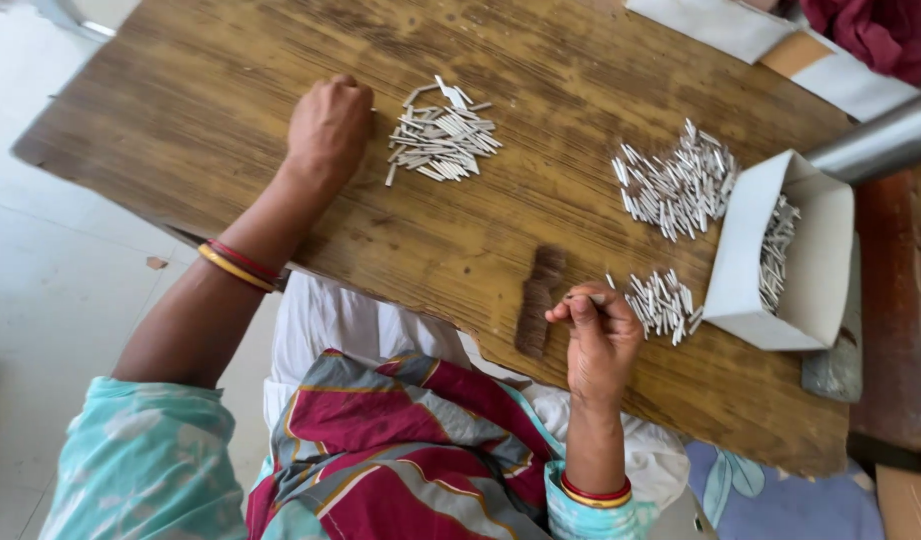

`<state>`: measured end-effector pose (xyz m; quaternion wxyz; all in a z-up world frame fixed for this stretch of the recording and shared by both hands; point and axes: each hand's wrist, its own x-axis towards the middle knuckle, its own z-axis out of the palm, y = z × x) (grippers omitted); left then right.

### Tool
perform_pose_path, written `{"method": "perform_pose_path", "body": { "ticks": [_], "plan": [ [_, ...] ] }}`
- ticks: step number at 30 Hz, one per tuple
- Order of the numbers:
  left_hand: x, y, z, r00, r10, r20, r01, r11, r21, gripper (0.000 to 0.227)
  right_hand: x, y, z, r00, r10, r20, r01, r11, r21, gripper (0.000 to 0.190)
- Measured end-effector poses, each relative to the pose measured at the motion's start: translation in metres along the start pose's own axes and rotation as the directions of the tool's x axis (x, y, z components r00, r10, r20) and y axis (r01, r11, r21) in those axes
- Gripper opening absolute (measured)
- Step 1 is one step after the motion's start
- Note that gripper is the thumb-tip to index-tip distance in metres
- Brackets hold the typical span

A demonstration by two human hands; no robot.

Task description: The person sorts and bundles small white tubes at a workspace.

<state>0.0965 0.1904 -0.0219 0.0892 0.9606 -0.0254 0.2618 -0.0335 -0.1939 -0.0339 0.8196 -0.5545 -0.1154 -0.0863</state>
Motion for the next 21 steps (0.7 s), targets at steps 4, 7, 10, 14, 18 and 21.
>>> {"method": "perform_pose_path", "body": {
  "ticks": [4,7,10,14,18,21],
  "plan": [
    [-0.013,0.08,-0.058,0.99,-0.104,0.097,0.139,0.86,-0.491,0.01,-0.004,-0.006,-0.003,0.999,0.037,0.001,-0.037,0.994,0.101,0.006],
    [-0.048,0.147,-0.081,0.944,-0.006,0.33,0.317,0.3,-0.9,0.017,-0.003,-0.009,-0.003,0.997,0.081,-0.006,-0.079,0.987,0.141,0.008],
    [-0.083,0.19,-0.075,0.829,0.27,0.49,0.532,-0.114,-0.839,0.019,-0.007,-0.014,-0.002,0.995,0.099,-0.01,-0.096,0.983,0.159,0.009],
    [-0.092,0.219,-0.067,0.698,0.404,0.591,0.712,-0.304,-0.633,0.021,-0.009,-0.014,-0.007,0.999,0.021,-0.041,-0.016,0.993,0.115,0.009],
    [-0.095,0.229,-0.056,0.644,0.358,0.676,0.763,-0.364,-0.534,0.021,-0.012,-0.015,-0.011,0.998,-0.029,-0.059,0.031,0.998,0.047,0.009],
    [-0.097,0.231,-0.054,0.627,0.332,0.705,0.775,-0.355,-0.523,0.021,-0.013,-0.021,-0.006,0.997,-0.055,-0.059,0.053,0.998,-0.036,0.007]
  ]
}}
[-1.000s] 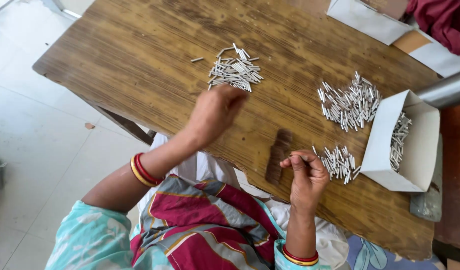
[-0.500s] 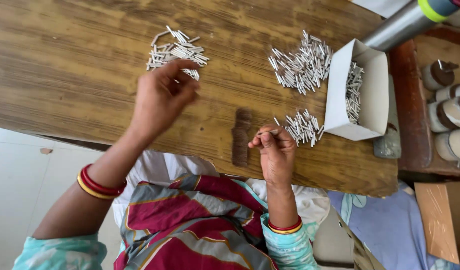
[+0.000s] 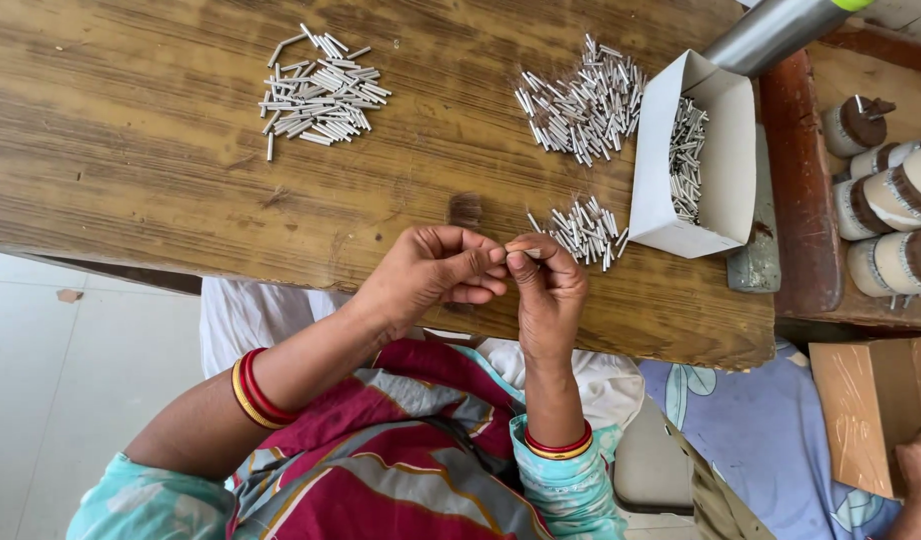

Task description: The person sorts and bundles small white tubes at a workspace.

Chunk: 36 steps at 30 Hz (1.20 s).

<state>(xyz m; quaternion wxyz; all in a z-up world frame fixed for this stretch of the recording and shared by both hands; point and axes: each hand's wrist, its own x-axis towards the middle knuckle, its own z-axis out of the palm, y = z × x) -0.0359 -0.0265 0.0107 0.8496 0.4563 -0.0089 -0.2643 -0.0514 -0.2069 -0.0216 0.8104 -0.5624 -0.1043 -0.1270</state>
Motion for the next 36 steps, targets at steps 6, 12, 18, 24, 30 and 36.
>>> {"method": "perform_pose_path", "body": {
  "ticks": [6,12,18,24,30,36],
  "plan": [
    [-0.01,-0.001,0.006,0.957,0.284,0.066,-0.291,0.925,0.245,0.016,-0.005,-0.01,0.02,0.995,-0.105,-0.004,0.097,0.939,-0.329,0.005],
    [-0.031,0.014,0.023,0.726,0.666,0.173,-0.497,0.333,0.801,0.051,0.0,-0.009,0.02,0.997,0.026,-0.07,-0.034,0.992,-0.119,0.013],
    [-0.03,0.01,0.017,0.728,0.653,0.209,-0.416,0.178,0.892,0.074,0.003,-0.009,0.023,0.997,0.071,-0.039,-0.074,0.995,-0.063,0.016],
    [-0.029,0.013,0.018,0.741,0.641,0.202,-0.429,0.22,0.876,0.072,0.005,-0.006,0.021,0.997,0.068,-0.042,-0.072,0.991,-0.11,0.014],
    [-0.03,0.013,0.017,0.727,0.647,0.23,-0.438,0.179,0.881,0.07,0.006,-0.011,0.017,0.997,0.072,-0.031,-0.077,0.977,-0.198,0.012],
    [-0.032,0.015,0.014,0.73,0.635,0.255,-0.395,0.087,0.915,0.07,0.012,-0.02,0.012,0.991,0.105,0.082,-0.081,0.966,-0.247,0.009]
  ]
}}
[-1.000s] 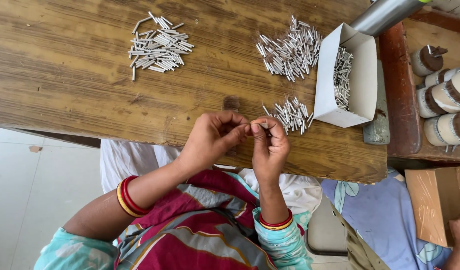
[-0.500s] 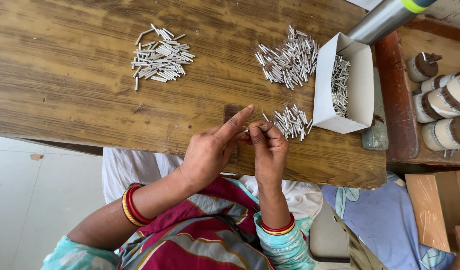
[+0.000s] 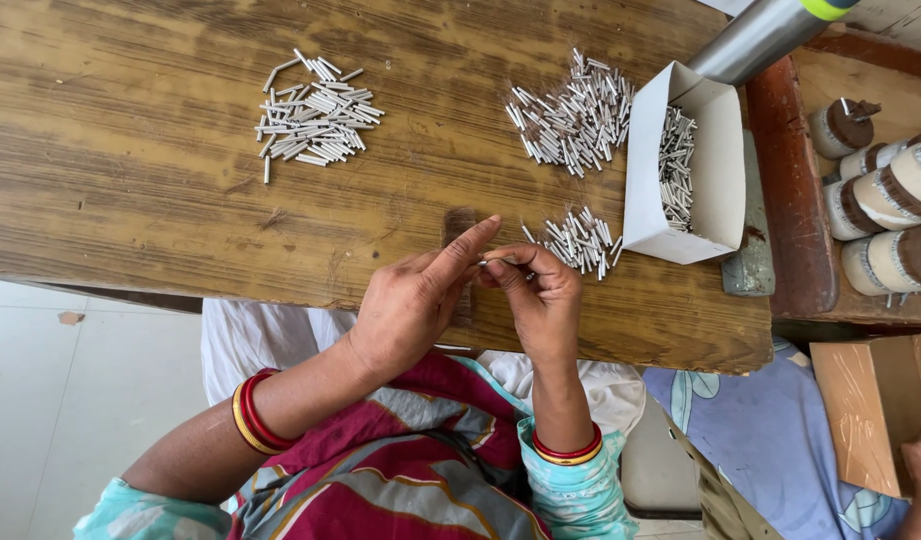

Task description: The person sorts and bundles small white tubes at a workspace.

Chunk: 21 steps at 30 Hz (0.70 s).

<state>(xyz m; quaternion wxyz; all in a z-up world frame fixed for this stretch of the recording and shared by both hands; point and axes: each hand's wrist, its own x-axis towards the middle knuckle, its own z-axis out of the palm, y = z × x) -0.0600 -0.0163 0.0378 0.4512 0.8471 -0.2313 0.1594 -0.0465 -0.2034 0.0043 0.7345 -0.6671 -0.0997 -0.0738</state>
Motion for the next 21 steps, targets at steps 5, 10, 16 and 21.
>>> {"method": "perform_pose_path", "body": {
  "ticks": [5,10,16,21],
  "plan": [
    [0.0,0.001,-0.001,0.999,0.042,0.016,-0.043,0.996,0.076,0.075,0.001,-0.001,-0.003,0.998,-0.025,0.051,0.026,0.999,-0.019,0.009],
    [-0.001,0.005,-0.005,0.995,0.099,-0.014,-0.098,0.993,0.059,0.077,-0.001,-0.004,-0.001,0.994,-0.078,0.077,0.081,0.996,-0.045,0.01],
    [0.0,0.004,-0.006,1.0,0.022,-0.004,-0.022,0.998,0.062,0.072,-0.002,-0.014,0.008,0.999,-0.046,0.014,0.046,0.999,-0.009,0.026],
    [0.0,0.005,-0.003,1.0,-0.005,0.027,0.004,0.999,0.051,0.07,-0.005,-0.002,0.008,0.995,-0.102,-0.008,0.101,0.992,-0.075,0.013]
  ]
}}
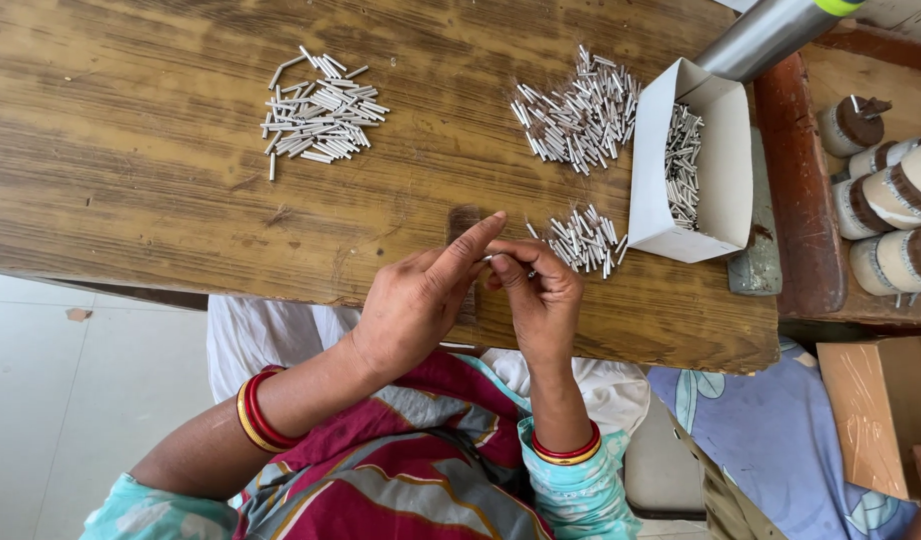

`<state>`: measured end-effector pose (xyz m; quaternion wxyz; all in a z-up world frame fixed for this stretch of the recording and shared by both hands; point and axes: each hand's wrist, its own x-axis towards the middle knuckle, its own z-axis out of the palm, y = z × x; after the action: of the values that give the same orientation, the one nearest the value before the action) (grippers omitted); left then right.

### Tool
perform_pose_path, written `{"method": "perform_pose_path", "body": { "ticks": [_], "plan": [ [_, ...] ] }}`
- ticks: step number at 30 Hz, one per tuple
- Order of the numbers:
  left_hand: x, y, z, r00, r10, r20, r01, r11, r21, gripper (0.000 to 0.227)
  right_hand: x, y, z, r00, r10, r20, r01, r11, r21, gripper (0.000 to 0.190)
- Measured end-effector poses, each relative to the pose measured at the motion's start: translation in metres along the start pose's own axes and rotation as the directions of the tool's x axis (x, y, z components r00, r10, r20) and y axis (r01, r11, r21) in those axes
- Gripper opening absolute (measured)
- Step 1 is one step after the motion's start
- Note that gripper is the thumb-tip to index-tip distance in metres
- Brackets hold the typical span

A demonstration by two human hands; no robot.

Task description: The person sorts and bundles small white tubes at a workspace.

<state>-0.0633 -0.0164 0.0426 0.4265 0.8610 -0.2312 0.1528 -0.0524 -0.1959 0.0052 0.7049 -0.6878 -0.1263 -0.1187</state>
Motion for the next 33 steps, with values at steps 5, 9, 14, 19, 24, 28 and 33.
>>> {"method": "perform_pose_path", "body": {
  "ticks": [5,9,14,19,24,28,33],
  "plan": [
    [0.006,0.003,-0.002,0.992,-0.124,0.002,0.108,0.857,-0.504,0.063,0.003,-0.004,0.005,0.999,0.017,0.049,-0.023,0.993,0.119,0.016],
    [0.009,-0.006,-0.011,0.995,0.033,-0.092,-0.062,0.939,-0.337,0.055,-0.004,-0.005,0.0,0.997,0.077,-0.015,-0.074,0.988,0.138,0.013],
    [0.016,-0.014,-0.022,0.995,-0.081,0.064,0.102,0.846,-0.523,0.04,-0.008,-0.014,0.001,0.982,-0.188,-0.018,0.175,0.944,-0.28,0.022],
    [0.019,-0.018,-0.02,0.988,-0.108,0.11,0.142,0.915,-0.377,0.02,-0.006,-0.023,0.008,0.98,-0.195,-0.024,0.176,0.923,-0.343,0.025],
    [0.019,-0.019,-0.013,0.98,-0.147,0.134,0.19,0.894,-0.407,0.013,-0.009,-0.014,0.008,0.986,-0.163,-0.041,0.143,0.943,-0.301,0.025],
    [0.013,-0.018,-0.007,0.998,-0.057,0.013,0.058,0.907,-0.417,0.013,-0.01,-0.008,0.008,0.995,-0.074,-0.064,0.069,0.994,-0.081,0.024],
    [0.009,-0.007,-0.006,0.996,-0.053,-0.074,0.019,0.915,-0.404,0.023,-0.01,0.0,0.005,0.995,-0.012,-0.095,0.019,0.998,0.067,0.027]
  ]
}}
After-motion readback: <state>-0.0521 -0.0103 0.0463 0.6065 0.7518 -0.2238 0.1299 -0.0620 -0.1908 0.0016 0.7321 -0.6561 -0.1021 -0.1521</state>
